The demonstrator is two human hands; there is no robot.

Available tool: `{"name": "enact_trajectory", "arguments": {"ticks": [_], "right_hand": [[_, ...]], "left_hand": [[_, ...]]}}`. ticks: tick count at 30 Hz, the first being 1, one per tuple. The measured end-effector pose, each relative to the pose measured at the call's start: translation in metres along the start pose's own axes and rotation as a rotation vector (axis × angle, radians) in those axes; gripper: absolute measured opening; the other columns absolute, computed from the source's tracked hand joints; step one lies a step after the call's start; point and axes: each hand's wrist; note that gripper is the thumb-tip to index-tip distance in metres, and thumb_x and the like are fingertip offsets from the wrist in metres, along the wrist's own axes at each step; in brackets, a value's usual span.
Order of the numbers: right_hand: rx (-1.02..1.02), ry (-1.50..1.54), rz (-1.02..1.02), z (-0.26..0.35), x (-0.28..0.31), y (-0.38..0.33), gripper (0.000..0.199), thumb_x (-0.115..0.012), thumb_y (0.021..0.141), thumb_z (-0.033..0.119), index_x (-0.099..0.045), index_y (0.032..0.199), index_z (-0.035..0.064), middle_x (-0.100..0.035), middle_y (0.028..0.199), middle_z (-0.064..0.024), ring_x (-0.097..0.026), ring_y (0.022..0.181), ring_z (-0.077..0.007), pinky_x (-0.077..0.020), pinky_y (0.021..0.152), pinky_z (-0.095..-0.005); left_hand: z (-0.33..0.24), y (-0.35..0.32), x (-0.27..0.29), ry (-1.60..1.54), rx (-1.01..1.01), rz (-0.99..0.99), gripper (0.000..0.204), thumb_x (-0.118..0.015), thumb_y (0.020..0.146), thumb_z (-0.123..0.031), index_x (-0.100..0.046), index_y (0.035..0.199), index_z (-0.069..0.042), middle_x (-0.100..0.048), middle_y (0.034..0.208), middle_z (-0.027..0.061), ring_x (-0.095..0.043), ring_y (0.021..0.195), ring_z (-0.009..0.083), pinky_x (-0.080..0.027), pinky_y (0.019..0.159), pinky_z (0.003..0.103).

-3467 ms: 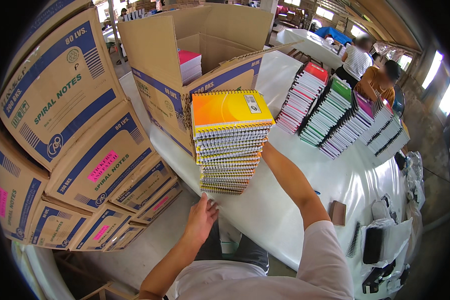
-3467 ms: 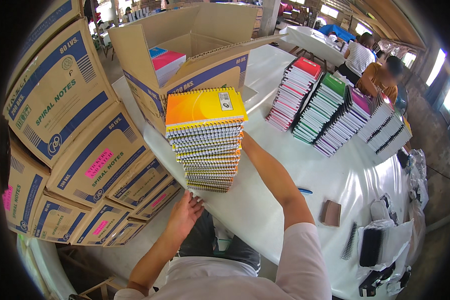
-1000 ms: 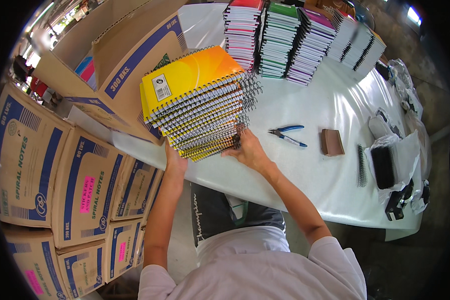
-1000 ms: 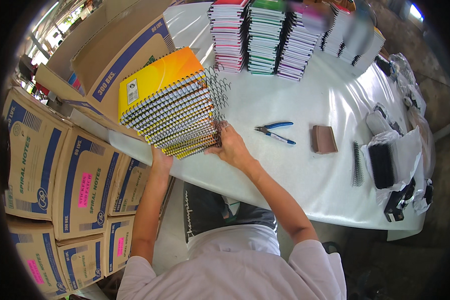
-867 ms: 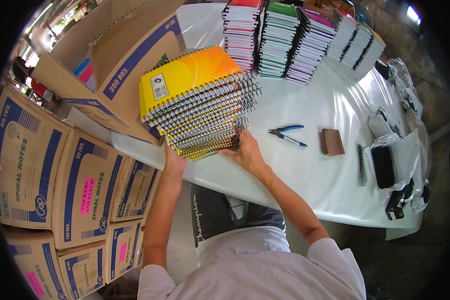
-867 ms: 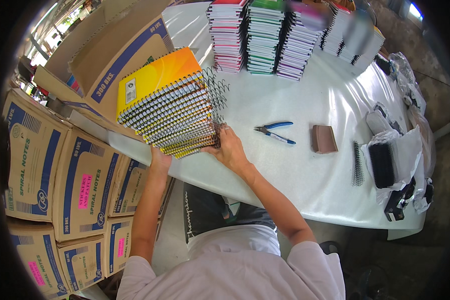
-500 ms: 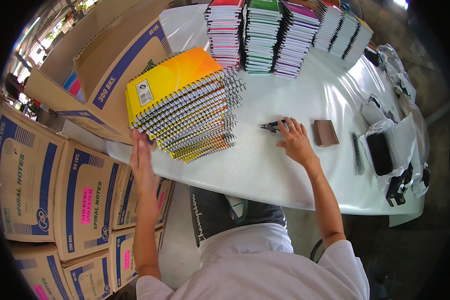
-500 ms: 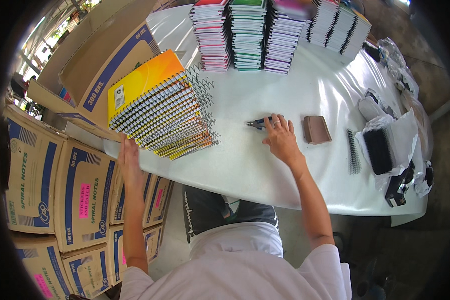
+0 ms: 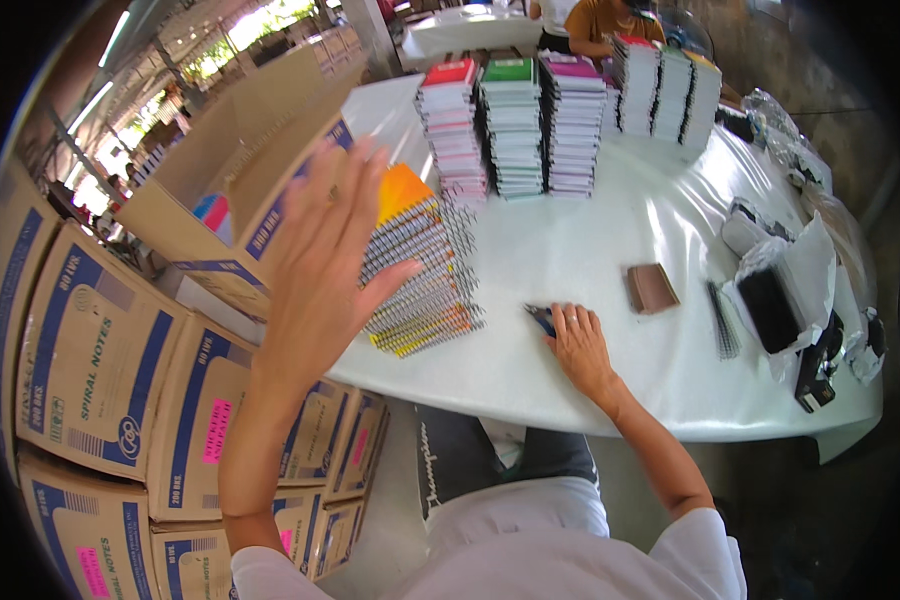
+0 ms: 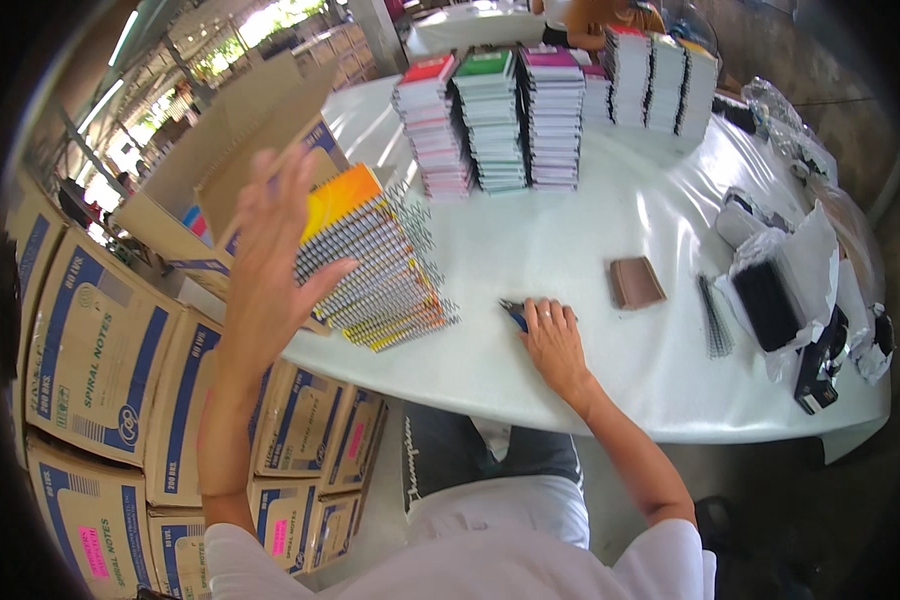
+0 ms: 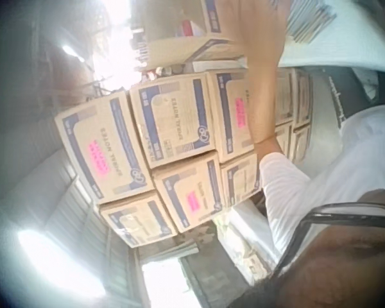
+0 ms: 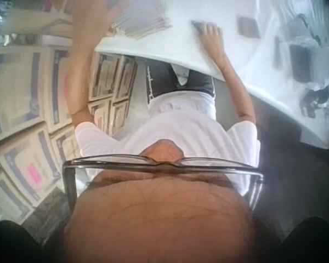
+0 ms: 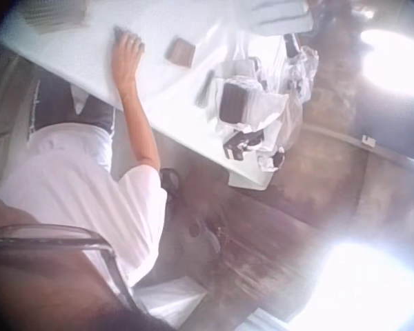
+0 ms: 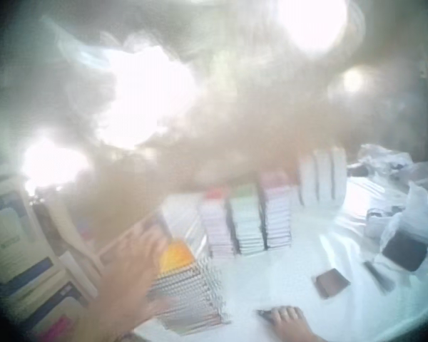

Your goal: The person uses pliers to clip the metal spiral bindings on a stack of yellow notebooks, then moves a stack of small black notebooks on the table.

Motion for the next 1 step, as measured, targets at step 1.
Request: {"name": "enact_trajectory", "arguments": {"ticks": [1], "right_hand": [[-0.036, -0.063, 0.008, -0.0011, -0.014, 0.0037, 0.065, -0.072, 0.082, 0.034, -0.046, 0.132, 0.0017, -0.052, 0.125, -0.0132, -0.047, 0.119, -0.032, -0.0342, 0.103, -0.045]], "left_hand": [[0.0023, 0.0163, 0.0011, -0.16, -0.004, 0.059, 0.086, -0.071, 0.083, -0.035, -0.026, 0.15, -0.009, -0.034, 0.153, 0.0137, -0.025, 0.142, 0.0432, -0.016, 0.112, 0.064]]}}
Point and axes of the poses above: each hand's wrist, its own y-axis towards the middle knuckle, its own x-axis out of the back of the hand, z = x × y
